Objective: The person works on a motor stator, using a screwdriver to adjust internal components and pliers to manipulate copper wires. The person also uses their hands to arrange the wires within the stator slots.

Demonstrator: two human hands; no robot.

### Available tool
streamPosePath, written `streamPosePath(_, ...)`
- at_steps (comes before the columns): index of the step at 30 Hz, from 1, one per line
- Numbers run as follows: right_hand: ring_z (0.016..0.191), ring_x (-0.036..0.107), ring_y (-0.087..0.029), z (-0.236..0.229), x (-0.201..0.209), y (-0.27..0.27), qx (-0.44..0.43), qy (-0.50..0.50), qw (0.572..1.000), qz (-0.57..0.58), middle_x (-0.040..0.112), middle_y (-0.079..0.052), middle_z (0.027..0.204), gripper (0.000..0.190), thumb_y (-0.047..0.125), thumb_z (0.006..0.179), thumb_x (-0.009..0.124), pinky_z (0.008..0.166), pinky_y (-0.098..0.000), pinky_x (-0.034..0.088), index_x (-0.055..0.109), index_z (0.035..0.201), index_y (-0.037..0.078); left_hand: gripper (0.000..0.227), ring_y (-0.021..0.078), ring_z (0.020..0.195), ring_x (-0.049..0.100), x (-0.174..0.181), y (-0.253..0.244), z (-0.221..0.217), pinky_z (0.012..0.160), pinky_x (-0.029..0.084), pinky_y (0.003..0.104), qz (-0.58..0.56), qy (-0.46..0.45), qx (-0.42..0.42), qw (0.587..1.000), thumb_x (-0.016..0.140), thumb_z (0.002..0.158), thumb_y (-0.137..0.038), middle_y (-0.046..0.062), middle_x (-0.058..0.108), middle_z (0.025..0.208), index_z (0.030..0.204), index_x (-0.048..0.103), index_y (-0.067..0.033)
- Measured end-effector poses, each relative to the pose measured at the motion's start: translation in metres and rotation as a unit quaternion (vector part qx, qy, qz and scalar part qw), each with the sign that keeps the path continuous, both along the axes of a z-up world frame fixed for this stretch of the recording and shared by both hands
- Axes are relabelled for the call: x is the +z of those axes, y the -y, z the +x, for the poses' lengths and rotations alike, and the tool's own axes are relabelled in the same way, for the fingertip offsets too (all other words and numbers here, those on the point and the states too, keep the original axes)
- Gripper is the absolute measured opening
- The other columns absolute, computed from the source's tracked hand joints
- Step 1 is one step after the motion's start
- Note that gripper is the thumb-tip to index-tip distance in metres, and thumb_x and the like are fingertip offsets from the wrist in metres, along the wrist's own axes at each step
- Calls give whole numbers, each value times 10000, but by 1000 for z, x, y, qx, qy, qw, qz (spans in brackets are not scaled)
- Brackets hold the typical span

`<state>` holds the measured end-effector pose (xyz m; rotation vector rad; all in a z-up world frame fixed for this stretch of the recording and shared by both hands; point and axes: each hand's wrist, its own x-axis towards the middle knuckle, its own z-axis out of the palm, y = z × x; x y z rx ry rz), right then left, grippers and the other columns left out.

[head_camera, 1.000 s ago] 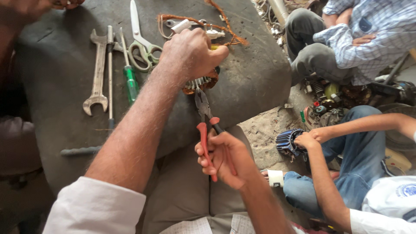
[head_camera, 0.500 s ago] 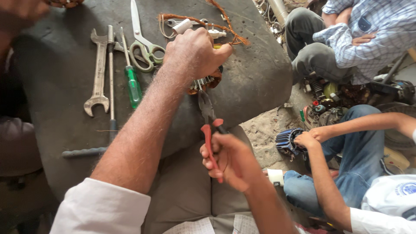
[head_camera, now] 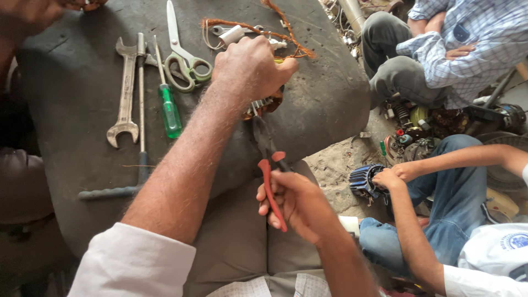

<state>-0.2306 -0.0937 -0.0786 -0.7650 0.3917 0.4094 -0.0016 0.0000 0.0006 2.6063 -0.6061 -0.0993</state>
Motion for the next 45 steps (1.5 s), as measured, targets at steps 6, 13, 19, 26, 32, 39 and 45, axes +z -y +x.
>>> streamPosePath(6,710,719,-284,0,3,1,-34,-56,981,180,705,-193,904,356,308,1030,482,413,-295,492,648,1214,51,681,376,1088,681,-1,-2,1,945,533,512,14,-1,3,1000,611,866,-648,228,698,1135,1109,718,-21)
streamPosePath(13,759,705,-279,-2,-2,2,-19,-39,948,314,671,-201,956,320,304,1054,497,430,-302,517,610,986,13,688,374,1107,682,0,1,0,965,533,504,2,-8,7,1000,619,859,-645,219,706,1150,1130,714,-20)
streamPosePath(19,733,694,-281,-5,-3,-1,-34,-34,971,235,658,-194,942,258,286,1054,498,417,-316,499,574,1009,44,698,369,1101,680,1,3,0,948,536,502,12,-11,-2,1000,619,854,-645,216,702,1143,1137,702,-12)
streamPosePath(26,749,679,-295,0,2,0,-13,-31,972,233,640,-204,950,329,251,1052,518,462,-334,540,602,1241,-4,693,369,1097,682,2,2,1,950,535,506,18,-20,1,1000,608,870,-651,220,699,1144,1133,707,-18)
streamPosePath(32,810,721,-296,-1,3,-4,-14,-10,998,56,697,-211,987,298,237,1031,486,531,-354,590,594,1137,-19,678,350,1090,695,5,0,3,952,539,506,23,-36,3,999,599,876,-642,204,712,1123,1113,716,-18)
streamPosePath(39,921,746,-332,-17,-4,-8,-29,-6,996,82,710,-241,1038,367,243,1055,475,636,-411,634,612,1183,-72,664,358,1075,697,2,0,4,936,543,518,21,-26,12,999,592,885,-627,224,695,1132,1135,716,-25)
streamPosePath(45,1105,715,-393,-13,12,-5,-36,-12,998,44,679,-266,1241,357,211,971,464,880,-540,626,593,1236,11,667,381,1105,673,0,5,10,959,524,501,15,5,-3,1000,604,881,-623,233,684,1172,1137,722,-18)
